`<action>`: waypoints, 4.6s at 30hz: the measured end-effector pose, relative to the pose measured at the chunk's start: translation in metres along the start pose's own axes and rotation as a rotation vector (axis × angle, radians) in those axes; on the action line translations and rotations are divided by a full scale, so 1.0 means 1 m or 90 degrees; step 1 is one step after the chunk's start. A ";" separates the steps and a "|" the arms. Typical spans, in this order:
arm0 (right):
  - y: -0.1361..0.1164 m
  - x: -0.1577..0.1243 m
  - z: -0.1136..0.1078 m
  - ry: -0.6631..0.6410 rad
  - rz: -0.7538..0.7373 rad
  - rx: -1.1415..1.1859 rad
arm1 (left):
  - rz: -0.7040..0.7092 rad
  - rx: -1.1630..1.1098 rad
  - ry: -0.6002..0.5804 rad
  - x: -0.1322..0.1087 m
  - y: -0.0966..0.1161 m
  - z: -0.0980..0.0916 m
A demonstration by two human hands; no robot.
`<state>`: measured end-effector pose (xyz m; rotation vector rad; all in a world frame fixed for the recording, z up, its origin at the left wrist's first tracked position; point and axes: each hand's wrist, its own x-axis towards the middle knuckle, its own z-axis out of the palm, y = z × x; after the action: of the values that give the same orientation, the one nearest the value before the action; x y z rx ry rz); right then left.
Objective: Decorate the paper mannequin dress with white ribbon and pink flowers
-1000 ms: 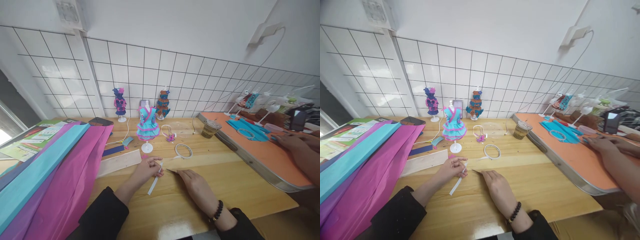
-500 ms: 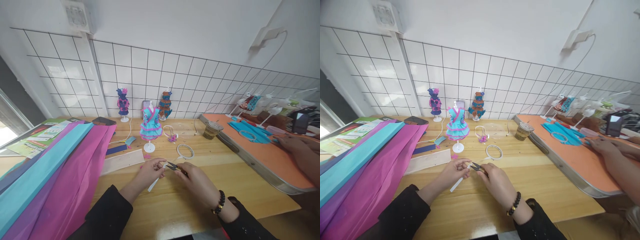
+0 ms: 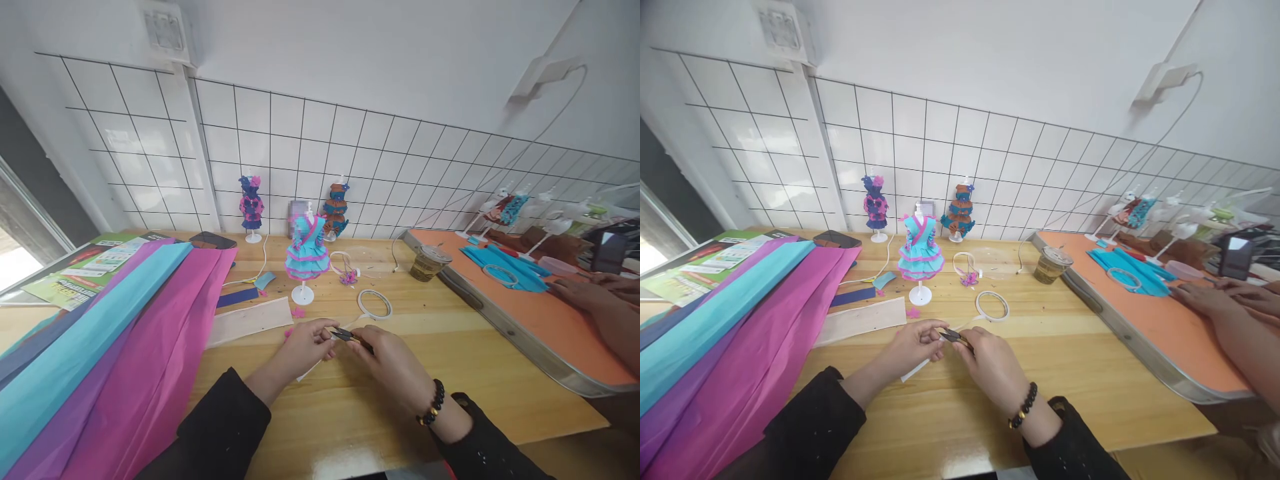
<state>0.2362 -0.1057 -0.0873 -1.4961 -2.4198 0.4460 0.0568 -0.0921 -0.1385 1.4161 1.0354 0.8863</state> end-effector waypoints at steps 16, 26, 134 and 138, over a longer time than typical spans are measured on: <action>0.002 0.000 0.002 0.017 -0.007 0.014 | -0.051 -0.025 0.011 -0.002 0.012 0.001; -0.002 -0.006 0.001 0.019 0.018 0.022 | -0.050 -0.056 0.003 0.000 0.004 0.002; 0.042 -0.044 0.041 0.156 -0.160 -0.127 | 0.018 -0.146 0.061 0.021 -0.004 0.031; 0.042 -0.050 0.042 0.192 -0.225 -0.156 | 0.035 -0.130 0.090 0.024 -0.005 0.030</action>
<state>0.2762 -0.1379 -0.1451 -1.0822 -2.4779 -0.1446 0.0926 -0.0801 -0.1471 1.2286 0.9838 1.1131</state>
